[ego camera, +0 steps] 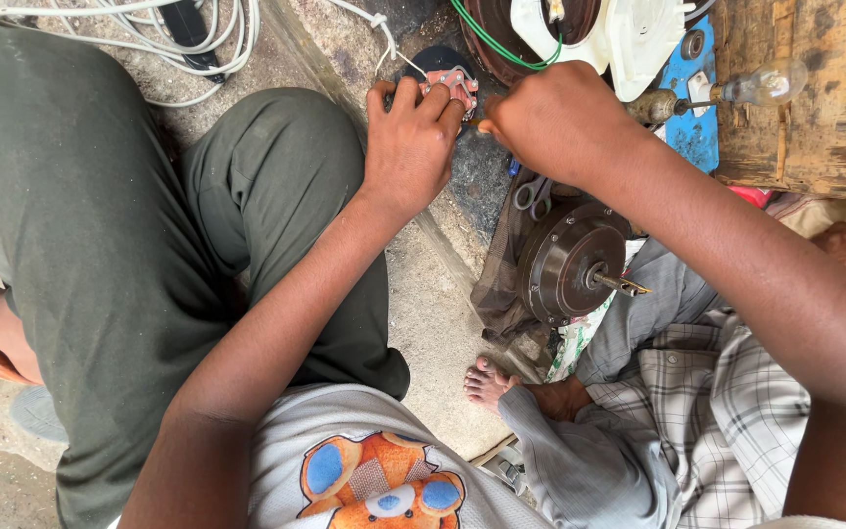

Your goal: The person sits on the ground and uses a screwdriver to tighten screws on a small electrical component. They manipulate wires and adjust the component while a coworker works on a larger motor part nearby.

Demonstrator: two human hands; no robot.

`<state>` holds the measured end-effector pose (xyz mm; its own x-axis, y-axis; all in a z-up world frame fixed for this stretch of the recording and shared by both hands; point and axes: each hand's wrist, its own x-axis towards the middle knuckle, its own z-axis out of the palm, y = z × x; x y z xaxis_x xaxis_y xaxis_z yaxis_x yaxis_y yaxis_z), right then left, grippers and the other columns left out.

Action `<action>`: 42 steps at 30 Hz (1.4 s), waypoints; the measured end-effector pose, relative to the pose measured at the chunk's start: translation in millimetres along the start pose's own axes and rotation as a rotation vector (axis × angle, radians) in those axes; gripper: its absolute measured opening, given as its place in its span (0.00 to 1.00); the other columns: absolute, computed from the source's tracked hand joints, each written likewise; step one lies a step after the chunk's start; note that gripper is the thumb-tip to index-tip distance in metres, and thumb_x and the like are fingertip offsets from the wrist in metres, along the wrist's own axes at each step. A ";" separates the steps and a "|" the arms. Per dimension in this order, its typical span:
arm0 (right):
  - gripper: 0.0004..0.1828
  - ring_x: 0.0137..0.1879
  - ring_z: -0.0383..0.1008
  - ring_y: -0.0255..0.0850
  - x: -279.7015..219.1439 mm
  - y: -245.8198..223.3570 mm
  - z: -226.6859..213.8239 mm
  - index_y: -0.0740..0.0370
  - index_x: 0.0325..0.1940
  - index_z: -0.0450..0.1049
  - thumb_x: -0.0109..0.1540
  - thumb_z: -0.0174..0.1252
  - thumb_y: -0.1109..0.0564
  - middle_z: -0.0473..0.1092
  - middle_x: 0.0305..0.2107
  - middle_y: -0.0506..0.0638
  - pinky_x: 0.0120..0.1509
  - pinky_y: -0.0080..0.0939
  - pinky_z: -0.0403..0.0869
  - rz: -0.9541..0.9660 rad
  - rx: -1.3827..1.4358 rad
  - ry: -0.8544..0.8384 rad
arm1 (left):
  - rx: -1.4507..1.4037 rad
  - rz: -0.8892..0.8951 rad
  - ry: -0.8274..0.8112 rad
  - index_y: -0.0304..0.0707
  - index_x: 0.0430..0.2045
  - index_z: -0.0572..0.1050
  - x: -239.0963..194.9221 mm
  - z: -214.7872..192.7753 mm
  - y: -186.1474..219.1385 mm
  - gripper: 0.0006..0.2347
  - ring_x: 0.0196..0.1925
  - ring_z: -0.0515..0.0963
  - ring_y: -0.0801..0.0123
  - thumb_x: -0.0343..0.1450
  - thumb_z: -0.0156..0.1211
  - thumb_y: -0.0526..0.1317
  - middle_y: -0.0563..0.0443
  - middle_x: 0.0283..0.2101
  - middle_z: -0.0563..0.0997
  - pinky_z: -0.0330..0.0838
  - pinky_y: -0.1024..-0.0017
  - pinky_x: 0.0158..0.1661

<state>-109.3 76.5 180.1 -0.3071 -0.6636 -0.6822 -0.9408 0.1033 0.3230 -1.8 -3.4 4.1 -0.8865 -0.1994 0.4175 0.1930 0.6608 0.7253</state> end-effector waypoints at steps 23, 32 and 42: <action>0.15 0.34 0.77 0.42 -44.7 29.4 21.6 0.60 0.42 0.77 0.72 0.54 0.48 0.73 0.26 0.52 0.40 0.47 0.72 0.679 1.004 0.312 | 0.028 -0.012 -0.022 0.36 0.50 0.73 -4.7 -11.1 5.0 0.17 0.52 0.70 0.50 0.67 0.65 0.33 0.41 0.49 0.72 0.61 0.49 0.56; 0.14 0.29 0.56 0.26 4.6 -127.0 149.0 0.64 0.44 0.77 0.69 0.66 0.50 0.64 0.27 0.39 0.32 0.29 0.56 1.000 1.839 1.305 | 0.128 -0.119 -0.060 0.36 0.65 0.62 -5.9 -9.7 11.4 0.32 0.65 0.65 0.43 0.68 0.71 0.43 0.37 0.66 0.64 0.57 0.50 0.63; 0.17 0.17 0.62 0.27 44.1 -119.6 158.0 0.65 0.53 0.77 0.67 0.57 0.50 0.80 0.33 0.49 0.19 0.31 0.63 1.147 2.011 0.977 | 0.107 -0.195 -0.090 0.38 0.65 0.65 -1.6 -9.6 12.0 0.30 0.65 0.68 0.50 0.68 0.71 0.43 0.43 0.62 0.69 0.56 0.51 0.65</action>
<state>-33.1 151.9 7.8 -0.9515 0.1739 -0.2537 0.2995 0.3358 -0.8931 6.0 -2.1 17.4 -0.9374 -0.2686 0.2215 -0.0267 0.6899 0.7234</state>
